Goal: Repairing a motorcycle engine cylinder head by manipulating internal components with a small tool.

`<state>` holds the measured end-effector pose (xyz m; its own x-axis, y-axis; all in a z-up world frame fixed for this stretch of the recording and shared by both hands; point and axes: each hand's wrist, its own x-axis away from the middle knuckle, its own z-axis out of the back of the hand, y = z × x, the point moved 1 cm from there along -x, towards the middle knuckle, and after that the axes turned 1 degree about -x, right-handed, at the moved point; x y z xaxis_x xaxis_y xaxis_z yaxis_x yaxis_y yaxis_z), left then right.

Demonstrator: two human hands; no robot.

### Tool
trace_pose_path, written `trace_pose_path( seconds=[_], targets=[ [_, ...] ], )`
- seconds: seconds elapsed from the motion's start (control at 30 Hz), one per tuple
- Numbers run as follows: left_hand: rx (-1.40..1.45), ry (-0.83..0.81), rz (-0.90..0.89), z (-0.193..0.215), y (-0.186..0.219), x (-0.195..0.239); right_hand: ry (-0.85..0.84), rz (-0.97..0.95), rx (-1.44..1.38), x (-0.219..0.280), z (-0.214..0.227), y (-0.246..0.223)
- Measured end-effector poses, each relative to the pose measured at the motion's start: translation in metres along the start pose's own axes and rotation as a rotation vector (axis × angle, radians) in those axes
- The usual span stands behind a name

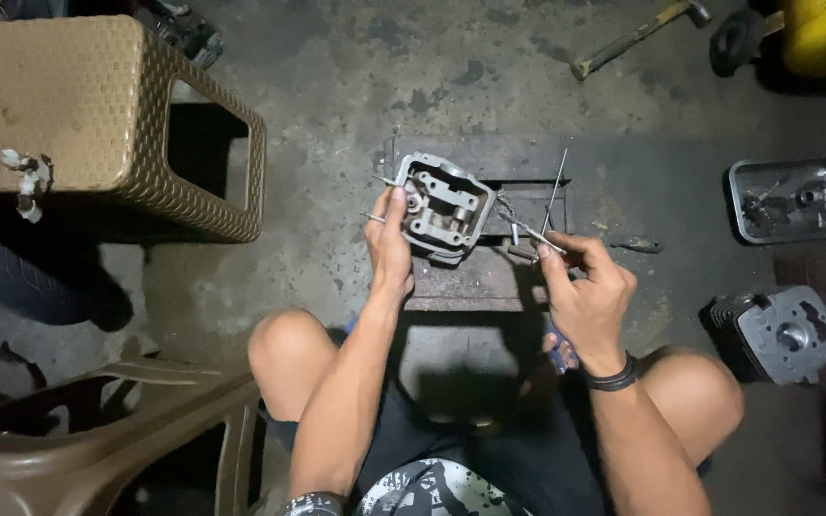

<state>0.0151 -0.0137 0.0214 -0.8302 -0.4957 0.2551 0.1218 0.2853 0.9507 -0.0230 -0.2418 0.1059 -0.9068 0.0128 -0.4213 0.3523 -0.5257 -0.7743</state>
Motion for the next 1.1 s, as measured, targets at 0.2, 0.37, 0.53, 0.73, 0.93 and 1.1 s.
trace_pose_path(
  seconds=[0.2,0.37,0.53,0.73,0.93,1.1],
  targets=[
    [0.493,-0.03,0.438,-0.006,0.012,0.008,-0.022,0.026,-0.039,-0.003,0.006,-0.004],
    [0.566,-0.121,0.528,-0.006,0.014,0.014,-0.031,0.069,-0.026,0.0,0.007,-0.007],
    [0.595,-0.142,0.54,-0.008,0.01,0.02,-0.024,0.146,-0.009,0.002,0.009,-0.006],
    [0.563,-0.126,0.487,-0.003,0.004,0.021,-0.089,0.243,0.018,0.002,0.004,-0.01],
    [0.478,-0.062,0.397,-0.007,0.025,0.038,-0.17,0.217,0.041,0.006,-0.005,-0.012],
    [-0.032,-0.106,-0.116,0.023,-0.013,0.015,-0.275,0.161,0.183,0.01,-0.007,0.005]
  ],
)
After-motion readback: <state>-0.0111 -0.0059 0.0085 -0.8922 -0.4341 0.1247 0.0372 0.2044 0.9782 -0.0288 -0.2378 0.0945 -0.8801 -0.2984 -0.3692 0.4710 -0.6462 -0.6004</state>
